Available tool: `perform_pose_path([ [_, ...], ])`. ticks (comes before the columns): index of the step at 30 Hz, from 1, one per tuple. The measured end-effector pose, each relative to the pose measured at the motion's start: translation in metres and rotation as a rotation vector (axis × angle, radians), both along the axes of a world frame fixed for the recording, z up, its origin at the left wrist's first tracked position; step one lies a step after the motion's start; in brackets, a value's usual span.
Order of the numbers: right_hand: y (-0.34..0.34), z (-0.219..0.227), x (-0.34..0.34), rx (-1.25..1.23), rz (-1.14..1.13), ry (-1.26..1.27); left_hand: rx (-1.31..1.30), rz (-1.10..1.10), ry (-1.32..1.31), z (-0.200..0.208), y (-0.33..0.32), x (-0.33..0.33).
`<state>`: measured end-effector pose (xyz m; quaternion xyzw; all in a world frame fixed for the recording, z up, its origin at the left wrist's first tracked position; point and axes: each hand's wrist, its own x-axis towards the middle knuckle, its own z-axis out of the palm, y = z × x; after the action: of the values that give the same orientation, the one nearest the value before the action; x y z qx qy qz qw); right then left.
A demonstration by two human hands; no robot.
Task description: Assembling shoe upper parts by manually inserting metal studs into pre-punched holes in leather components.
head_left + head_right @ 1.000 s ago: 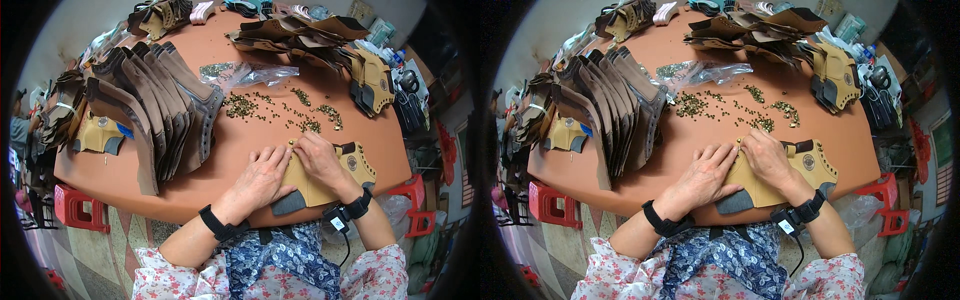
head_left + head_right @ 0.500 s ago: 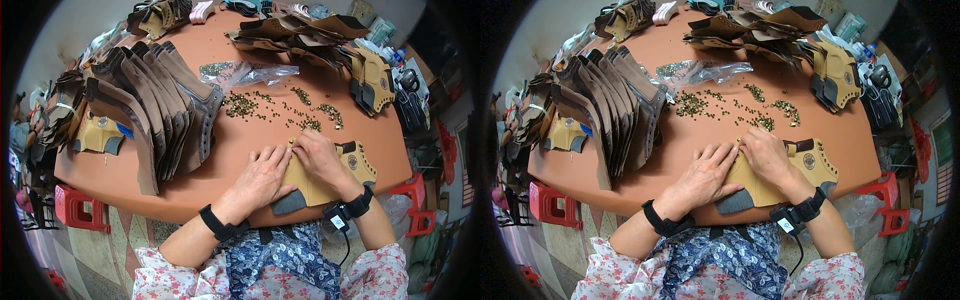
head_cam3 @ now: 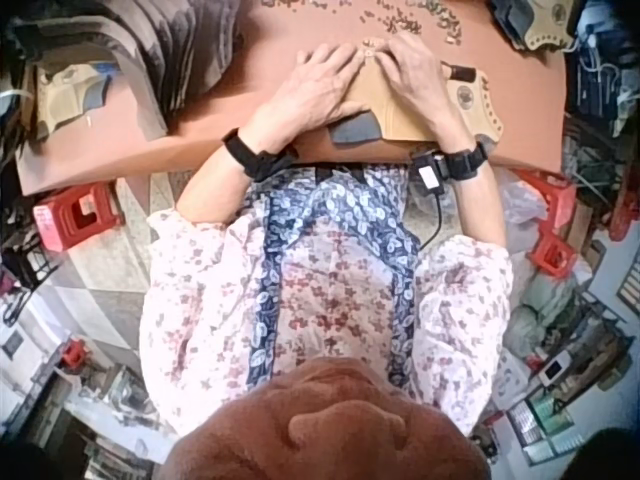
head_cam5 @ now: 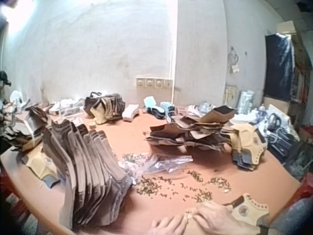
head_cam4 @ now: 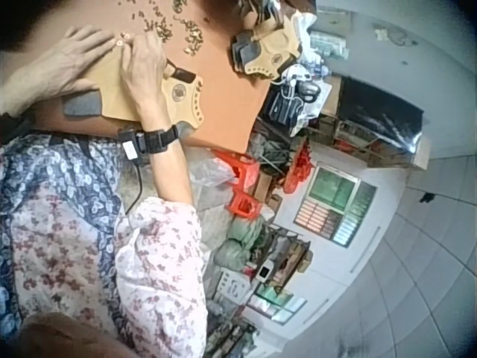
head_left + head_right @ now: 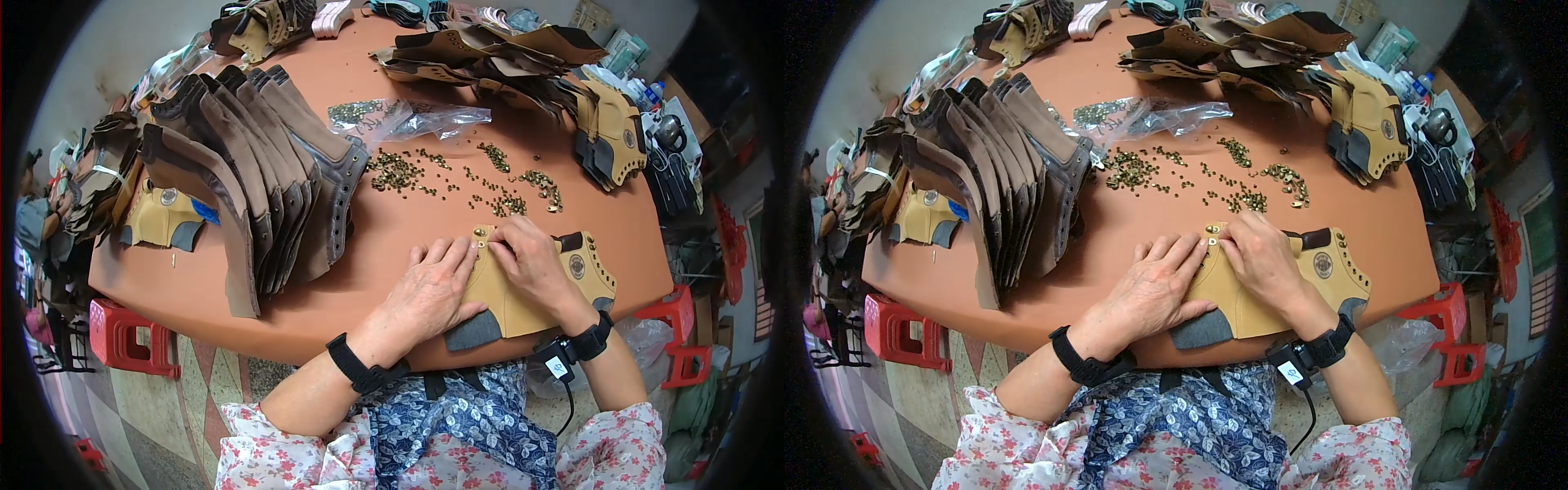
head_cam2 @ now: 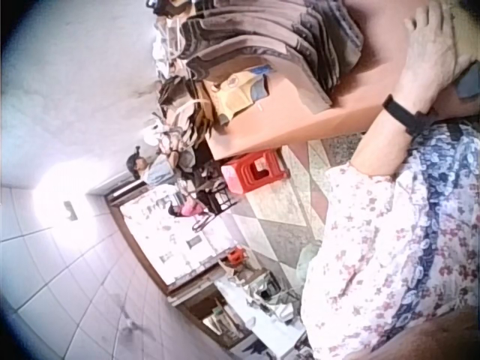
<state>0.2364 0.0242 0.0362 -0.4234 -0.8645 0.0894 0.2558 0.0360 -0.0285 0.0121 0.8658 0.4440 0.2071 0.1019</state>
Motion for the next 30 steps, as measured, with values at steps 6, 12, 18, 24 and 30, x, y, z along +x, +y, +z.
perform_pose_path([
  [6, -0.0003, -0.0038, -0.0030, 0.094, 0.025, -0.052, 0.004, 0.002, -0.003, 0.0005, -0.0002, 0.0003],
  [12, 0.0015, -0.0087, -0.0065, 0.216, 0.042, -0.101, 0.009, 0.005, 0.004, 0.0000, -0.0002, -0.0001],
  [18, 0.0012, -0.0093, -0.0063, 0.220, 0.048, -0.074, 0.026, 0.007, 0.002, -0.0007, -0.0002, -0.0003],
  [24, 0.0003, -0.0093, -0.0068, 0.260, 0.061, -0.093, 0.026, 0.006, 0.013, 0.0003, -0.0006, -0.0004],
  [30, -0.0040, -0.0069, -0.0077, 0.273, 0.082, -0.113, 0.031, 0.006, 0.003, -0.0003, -0.0002, -0.0007],
])
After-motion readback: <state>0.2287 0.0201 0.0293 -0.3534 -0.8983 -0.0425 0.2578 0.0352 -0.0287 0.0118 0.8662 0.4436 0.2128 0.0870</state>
